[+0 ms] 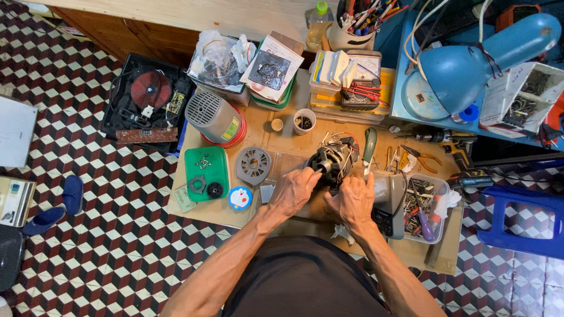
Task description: The person disassembles a handheld electric appliance, removes the outer casing, and uses a screwdriver to adjust internal components. They then reassemble the device and place a circular plastic part on the table.
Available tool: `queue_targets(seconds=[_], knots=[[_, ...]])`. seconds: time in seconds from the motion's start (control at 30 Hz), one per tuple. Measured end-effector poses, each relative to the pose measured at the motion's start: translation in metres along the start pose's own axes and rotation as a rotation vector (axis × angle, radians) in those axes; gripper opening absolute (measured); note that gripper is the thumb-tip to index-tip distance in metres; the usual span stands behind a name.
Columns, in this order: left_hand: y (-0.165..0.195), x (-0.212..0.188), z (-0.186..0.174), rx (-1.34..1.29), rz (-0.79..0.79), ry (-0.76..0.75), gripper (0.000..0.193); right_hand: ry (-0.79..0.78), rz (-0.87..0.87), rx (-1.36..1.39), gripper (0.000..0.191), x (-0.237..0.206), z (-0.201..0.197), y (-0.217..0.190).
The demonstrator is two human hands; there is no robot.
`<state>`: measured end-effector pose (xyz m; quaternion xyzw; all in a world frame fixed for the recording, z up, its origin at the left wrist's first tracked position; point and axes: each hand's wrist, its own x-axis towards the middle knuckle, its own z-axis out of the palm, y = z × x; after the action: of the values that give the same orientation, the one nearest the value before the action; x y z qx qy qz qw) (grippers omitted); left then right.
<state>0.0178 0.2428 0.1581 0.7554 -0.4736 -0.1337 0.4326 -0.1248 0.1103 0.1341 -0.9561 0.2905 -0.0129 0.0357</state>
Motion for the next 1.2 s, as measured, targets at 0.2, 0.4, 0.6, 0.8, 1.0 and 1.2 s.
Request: queue_targets(seconds=[0.2,0.4,0.6,0.8,1.0,1.2], knots=[[0.053,0.065,0.003,0.294,0.379,-0.062,0.025,-0.108,-0.007,0.173,0.039,0.004,-0.064,0.027],[0.103,0.126,-0.025,0.48,0.547,-0.194,0.04,-0.485,0.086,0.151,0.049,0.028,-0.124,0.063],[0.099,0.111,-0.028,0.492,0.472,-0.247,0.04,-0.583,-0.015,0.181,0.051,0.033,-0.112,0.067],[0.06,0.097,-0.003,0.437,0.374,-0.214,0.044,-0.737,-0.044,0.18,0.054,0.033,-0.068,0.055],[0.039,0.095,0.009,0.409,0.338,-0.255,0.041,-0.726,-0.029,0.234,0.056,0.036,-0.054,0.059],[0.036,0.103,0.01,0.431,0.314,-0.23,0.048,-0.695,-0.035,0.263,0.052,0.045,-0.049,0.06]])
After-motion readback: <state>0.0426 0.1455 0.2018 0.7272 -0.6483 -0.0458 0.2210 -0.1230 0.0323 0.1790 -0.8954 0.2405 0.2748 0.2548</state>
